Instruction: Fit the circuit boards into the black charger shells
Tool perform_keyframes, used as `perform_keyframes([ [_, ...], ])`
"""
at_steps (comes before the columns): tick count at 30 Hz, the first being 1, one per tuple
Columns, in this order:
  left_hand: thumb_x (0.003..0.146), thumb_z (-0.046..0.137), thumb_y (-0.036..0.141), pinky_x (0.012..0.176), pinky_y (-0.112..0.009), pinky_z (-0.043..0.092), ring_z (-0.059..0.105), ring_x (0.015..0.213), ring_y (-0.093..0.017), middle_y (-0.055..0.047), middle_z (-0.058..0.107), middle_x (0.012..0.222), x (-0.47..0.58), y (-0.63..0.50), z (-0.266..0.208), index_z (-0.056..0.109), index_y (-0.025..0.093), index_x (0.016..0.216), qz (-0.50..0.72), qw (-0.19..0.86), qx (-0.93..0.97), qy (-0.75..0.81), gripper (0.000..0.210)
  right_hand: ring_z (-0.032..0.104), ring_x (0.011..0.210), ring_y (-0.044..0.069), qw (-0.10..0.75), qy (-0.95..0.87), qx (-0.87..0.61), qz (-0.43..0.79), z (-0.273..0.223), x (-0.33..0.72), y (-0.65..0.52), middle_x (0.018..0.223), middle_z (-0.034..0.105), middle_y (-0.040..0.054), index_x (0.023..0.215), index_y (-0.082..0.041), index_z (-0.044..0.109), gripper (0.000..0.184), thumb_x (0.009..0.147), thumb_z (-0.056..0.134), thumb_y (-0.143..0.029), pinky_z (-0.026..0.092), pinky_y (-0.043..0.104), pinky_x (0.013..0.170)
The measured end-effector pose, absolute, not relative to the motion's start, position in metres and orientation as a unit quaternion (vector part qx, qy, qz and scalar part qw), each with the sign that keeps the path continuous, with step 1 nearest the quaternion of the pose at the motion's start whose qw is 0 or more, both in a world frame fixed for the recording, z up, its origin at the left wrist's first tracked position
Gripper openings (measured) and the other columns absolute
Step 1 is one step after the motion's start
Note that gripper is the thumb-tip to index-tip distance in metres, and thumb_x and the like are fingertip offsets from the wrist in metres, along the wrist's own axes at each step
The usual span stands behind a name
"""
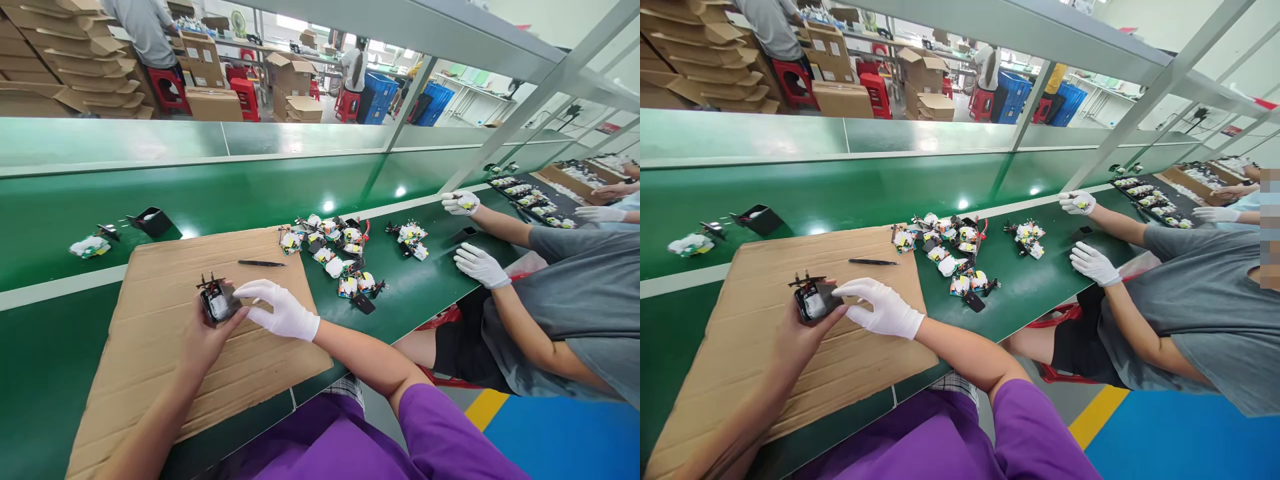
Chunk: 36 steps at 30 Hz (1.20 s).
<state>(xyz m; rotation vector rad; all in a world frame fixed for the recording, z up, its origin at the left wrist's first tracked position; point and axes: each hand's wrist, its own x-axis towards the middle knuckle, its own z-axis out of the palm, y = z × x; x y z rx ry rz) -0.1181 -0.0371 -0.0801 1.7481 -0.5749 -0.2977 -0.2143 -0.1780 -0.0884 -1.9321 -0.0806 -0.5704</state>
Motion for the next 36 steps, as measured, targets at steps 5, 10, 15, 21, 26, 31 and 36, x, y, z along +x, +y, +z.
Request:
perform_keyframes([
  [5,0.065,0.081,0.053,0.087,-0.037,0.060,0.071,0.097,-0.023,-0.008,0.070,0.115,-0.116,-0.034,-0.087,0.061,0.021,0.112,-0.113,0.598,0.748,-0.265,0.061,0.065,0.104,0.018,0.638,-0.018,-0.750,-0.170,-0.085,-0.213,-0.183,0.127,0.063,0.0092,0.123,-0.020,0.062,0.035,0.093,0.059,-0.037,0.057,0.030,0.084],
  [10,0.065,0.083,0.047,0.070,-0.031,0.061,0.072,0.084,-0.020,-0.007,0.072,0.106,-0.124,-0.032,-0.097,0.056,0.022,0.116,-0.120,0.615,0.716,-0.309,0.063,0.065,0.097,0.017,0.682,0.036,-0.714,-0.152,-0.074,-0.219,-0.179,0.121,0.065,0.0058,0.123,-0.024,0.062,0.038,0.088,0.065,-0.038,0.056,0.030,0.082],
  [15,0.062,0.085,0.039,0.071,-0.029,0.059,0.071,0.089,-0.021,-0.007,0.070,0.106,-0.129,-0.033,-0.101,0.053,0.022,0.120,-0.110,0.626,0.704,-0.317,0.068,0.064,0.095,0.017,0.676,0.027,-0.720,-0.153,-0.072,-0.223,-0.179,0.128,0.060,0.0071,0.124,-0.026,0.061,0.042,0.083,0.069,-0.031,0.058,0.032,0.081],
  [21,0.062,0.082,0.027,0.068,-0.025,0.057,0.068,0.088,-0.018,-0.006,0.069,0.104,-0.132,-0.032,-0.101,0.053,0.022,0.122,-0.082,0.613,0.702,-0.353,0.067,0.065,0.095,0.019,0.635,0.026,-0.754,-0.167,-0.067,-0.229,-0.174,0.131,0.058,0.0078,0.128,-0.028,0.057,0.050,0.079,0.069,-0.026,0.059,0.036,0.081],
  [26,0.066,0.080,0.022,0.067,-0.023,0.056,0.065,0.080,-0.013,-0.005,0.068,0.106,-0.131,-0.031,-0.100,0.052,0.022,0.125,-0.043,0.568,0.714,-0.407,0.065,0.066,0.093,0.020,0.597,0.050,-0.781,-0.178,-0.065,-0.229,-0.170,0.124,0.061,0.0081,0.125,-0.025,0.055,0.052,0.075,0.071,-0.025,0.059,0.037,0.080],
  [31,0.068,0.079,0.019,0.068,-0.023,0.056,0.067,0.087,-0.015,-0.006,0.069,0.109,-0.133,-0.032,-0.096,0.051,0.022,0.124,-0.013,0.526,0.733,-0.431,0.063,0.066,0.089,0.019,0.578,0.086,-0.789,-0.187,-0.066,-0.228,-0.165,0.115,0.063,0.0066,0.121,-0.023,0.053,0.050,0.074,0.069,-0.027,0.057,0.036,0.077],
  [36,0.068,0.075,0.017,0.070,-0.025,0.057,0.068,0.089,-0.017,-0.007,0.069,0.111,-0.134,-0.031,-0.096,0.050,0.022,0.125,0.005,0.496,0.745,-0.445,0.062,0.065,0.089,0.021,0.574,0.118,-0.791,-0.176,-0.064,-0.227,-0.163,0.111,0.064,0.0070,0.117,-0.022,0.051,0.048,0.072,0.067,-0.030,0.055,0.038,0.080],
])
